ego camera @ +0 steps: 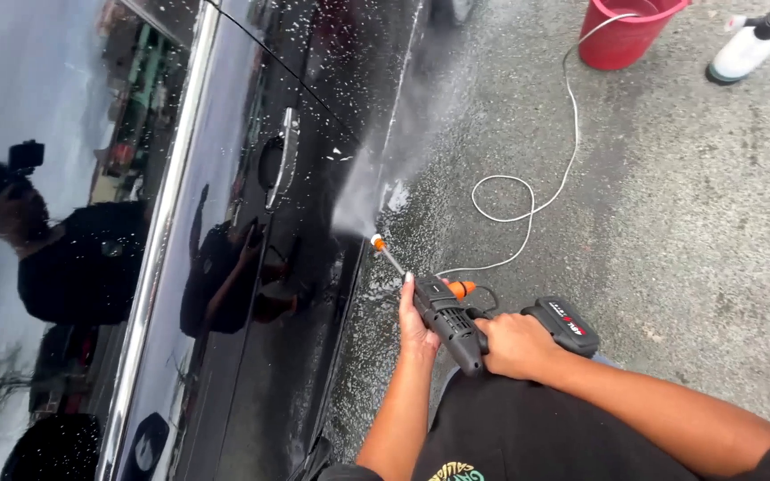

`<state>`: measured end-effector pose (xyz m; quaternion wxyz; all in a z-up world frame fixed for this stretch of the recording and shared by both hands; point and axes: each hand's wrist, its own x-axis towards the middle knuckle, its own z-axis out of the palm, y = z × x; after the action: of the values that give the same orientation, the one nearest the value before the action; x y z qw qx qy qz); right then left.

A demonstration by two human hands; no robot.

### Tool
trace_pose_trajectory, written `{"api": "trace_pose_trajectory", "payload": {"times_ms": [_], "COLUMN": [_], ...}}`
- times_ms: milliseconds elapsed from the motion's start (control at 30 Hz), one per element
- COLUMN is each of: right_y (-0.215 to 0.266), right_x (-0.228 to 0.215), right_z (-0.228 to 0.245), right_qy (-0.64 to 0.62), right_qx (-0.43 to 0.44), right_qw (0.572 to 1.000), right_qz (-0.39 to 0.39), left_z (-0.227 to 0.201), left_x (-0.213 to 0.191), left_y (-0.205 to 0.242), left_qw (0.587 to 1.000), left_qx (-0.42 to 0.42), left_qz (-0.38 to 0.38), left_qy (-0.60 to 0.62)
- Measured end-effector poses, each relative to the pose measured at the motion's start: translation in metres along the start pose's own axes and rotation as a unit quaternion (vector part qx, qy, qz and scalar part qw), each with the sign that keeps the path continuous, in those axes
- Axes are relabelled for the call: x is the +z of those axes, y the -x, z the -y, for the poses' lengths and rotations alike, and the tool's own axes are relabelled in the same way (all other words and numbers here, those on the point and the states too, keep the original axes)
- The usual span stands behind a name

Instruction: Using a portable pressure washer to rinse soap off the side and hood of a black car

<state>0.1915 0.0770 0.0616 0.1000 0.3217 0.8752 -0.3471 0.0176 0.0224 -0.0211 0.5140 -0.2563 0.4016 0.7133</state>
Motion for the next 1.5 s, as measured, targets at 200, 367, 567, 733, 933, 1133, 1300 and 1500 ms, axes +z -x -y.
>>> {"api": "trace_pose_trajectory", "payload": {"times_ms": [200, 367, 567, 733, 933, 1133, 1300, 1500], "right_y": [0.001, -0.005, -0.007, -0.028, -0.025, -0.027, -0.036, -0.032], "right_x": [-0.036, -0.048, -0.046, -0.019, -0.009, 0.009, 0.018, 0.005], "right_z": [0.027, 0.031, 0.036, 0.009, -0.002, -0.010, -0.014, -0.006], "right_qy": [0.013, 0.004, 0.004, 0.007, -0.015, -0.040, -0.036, -0.058], "right_qx": [-0.045, -0.095, -0.127, -0.094, -0.082, -0.158, -0.135, -0.142], "right_qw": [0.998, 0.994, 0.989, 0.995, 0.997, 0.983, 0.987, 0.984], "right_qz": [-0.030, -0.061, -0.075, -0.039, -0.004, -0.081, -0.074, -0.089], "left_z": [-0.033, -0.045, -0.052, -0.060, -0.052, -0.054, -0.059, -0.064], "left_x": [0.042, 0.059, 0.072, 0.077, 0.073, 0.071, 0.082, 0.106], "left_y": [0.044, 0.065, 0.087, 0.069, 0.065, 0.068, 0.079, 0.103], "left_qw": [0.996, 0.993, 0.992, 0.990, 0.992, 0.992, 0.988, 0.986], "left_qx": [0.080, 0.107, 0.116, 0.102, 0.092, 0.093, 0.099, 0.108], "left_qz": [0.021, 0.034, 0.032, 0.019, -0.006, -0.017, -0.075, -0.033], "left_qy": [-0.026, -0.034, -0.032, -0.092, -0.091, -0.089, -0.091, -0.122]}}
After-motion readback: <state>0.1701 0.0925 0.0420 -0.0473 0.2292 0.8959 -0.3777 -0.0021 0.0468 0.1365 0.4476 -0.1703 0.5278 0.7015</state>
